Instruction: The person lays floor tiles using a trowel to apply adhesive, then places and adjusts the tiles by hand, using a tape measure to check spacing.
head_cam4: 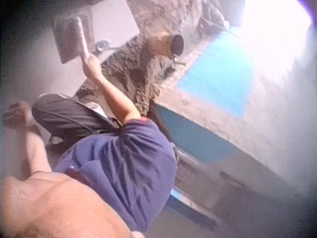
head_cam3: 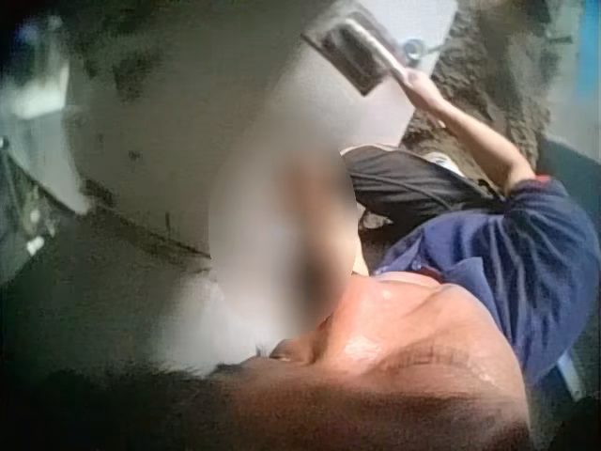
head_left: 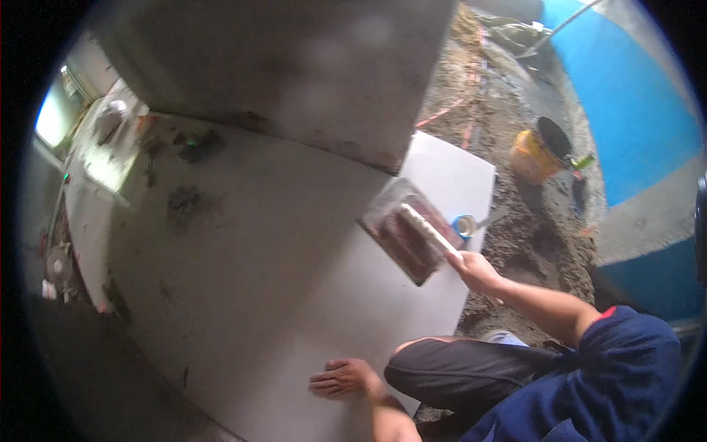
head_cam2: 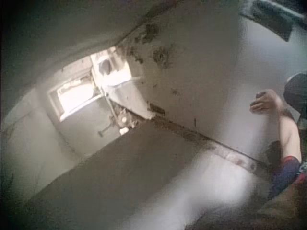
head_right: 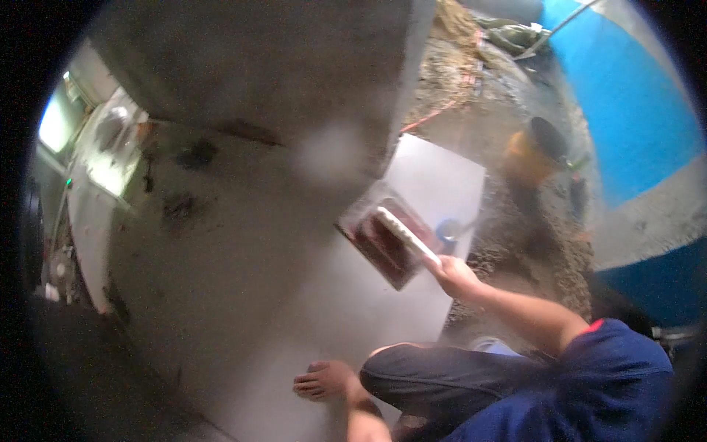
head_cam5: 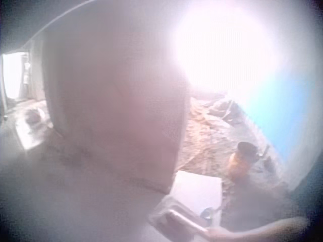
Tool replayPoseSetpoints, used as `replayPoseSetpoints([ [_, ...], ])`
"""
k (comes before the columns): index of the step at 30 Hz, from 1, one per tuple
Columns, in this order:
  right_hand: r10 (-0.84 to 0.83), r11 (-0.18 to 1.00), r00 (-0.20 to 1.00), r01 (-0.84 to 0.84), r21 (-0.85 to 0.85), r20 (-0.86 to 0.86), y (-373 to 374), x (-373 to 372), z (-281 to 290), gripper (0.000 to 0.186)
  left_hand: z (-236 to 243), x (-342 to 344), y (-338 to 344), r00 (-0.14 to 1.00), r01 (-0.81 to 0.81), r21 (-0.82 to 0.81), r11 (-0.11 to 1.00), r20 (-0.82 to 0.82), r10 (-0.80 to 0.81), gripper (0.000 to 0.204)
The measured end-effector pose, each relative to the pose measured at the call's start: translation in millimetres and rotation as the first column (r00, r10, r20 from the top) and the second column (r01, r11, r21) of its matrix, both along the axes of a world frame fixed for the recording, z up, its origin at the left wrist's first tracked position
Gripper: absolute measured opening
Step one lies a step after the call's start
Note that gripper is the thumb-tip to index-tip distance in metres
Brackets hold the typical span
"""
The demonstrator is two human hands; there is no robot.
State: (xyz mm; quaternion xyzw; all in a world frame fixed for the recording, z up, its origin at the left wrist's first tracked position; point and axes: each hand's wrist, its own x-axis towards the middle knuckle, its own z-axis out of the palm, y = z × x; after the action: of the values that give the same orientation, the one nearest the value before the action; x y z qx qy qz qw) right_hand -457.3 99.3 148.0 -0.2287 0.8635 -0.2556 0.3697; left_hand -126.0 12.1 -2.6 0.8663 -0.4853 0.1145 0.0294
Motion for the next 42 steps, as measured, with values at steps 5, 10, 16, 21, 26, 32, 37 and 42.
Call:
replayPoseSetpoints([
  [5, 0.037, 0.986, 0.999, -0.040, 0.159, 0.026, -4, 8, -61, 0.066, 25, -24, -4, 0.998, 0.022, 0.037, 0.999, -0.058, -0.020, 0.060],
  [10, 0.060, 0.998, 0.993, -0.062, 0.012, 0.099, -107, -36, -50, 0.059, 41, -32, -1, 0.956, 0.020, 0.283, 0.959, -0.286, 0.064, 0.067],
  [16, 0.052, 0.870, 0.985, -0.126, -0.477, -0.165, -124, -14, -56, 0.066, -7, -16, 2, 0.994, 0.028, 0.057, 0.998, -0.109, -0.021, 0.062],
  [21, 0.099, 0.993, 0.972, -0.084, -0.079, 0.213, -200, -97, -103, 0.052, 2, -52, 5, 0.947, 0.056, 0.132, 0.990, -0.320, -0.011, 0.066],
  [26, 0.288, 0.881, 0.903, -0.381, -0.282, -0.320, -208, -32, -84, 0.052, 19, -3, -12, 0.963, -0.057, 0.157, 0.986, -0.251, 0.096, 0.067],
  [32, 0.392, 0.917, 0.889, -0.398, 0.027, -0.235, -201, -82, -158, 0.036, 11, -33, -24, 0.885, 0.058, 0.120, 0.991, -0.466, 0.005, 0.073],
  [37, 0.248, 0.967, 0.960, -0.252, 0.018, 0.131, -133, 23, -115, 0.047, 10, 67, -48, 0.811, 0.544, 0.272, 0.794, -0.414, -0.414, 0.092],
  [42, 0.218, 0.962, 0.905, -0.263, 0.075, 0.366, -12, 34, -107, 0.052, 18, 185, 12, 0.803, 0.571, 0.354, 0.741, -0.431, -0.413, 0.097],
])
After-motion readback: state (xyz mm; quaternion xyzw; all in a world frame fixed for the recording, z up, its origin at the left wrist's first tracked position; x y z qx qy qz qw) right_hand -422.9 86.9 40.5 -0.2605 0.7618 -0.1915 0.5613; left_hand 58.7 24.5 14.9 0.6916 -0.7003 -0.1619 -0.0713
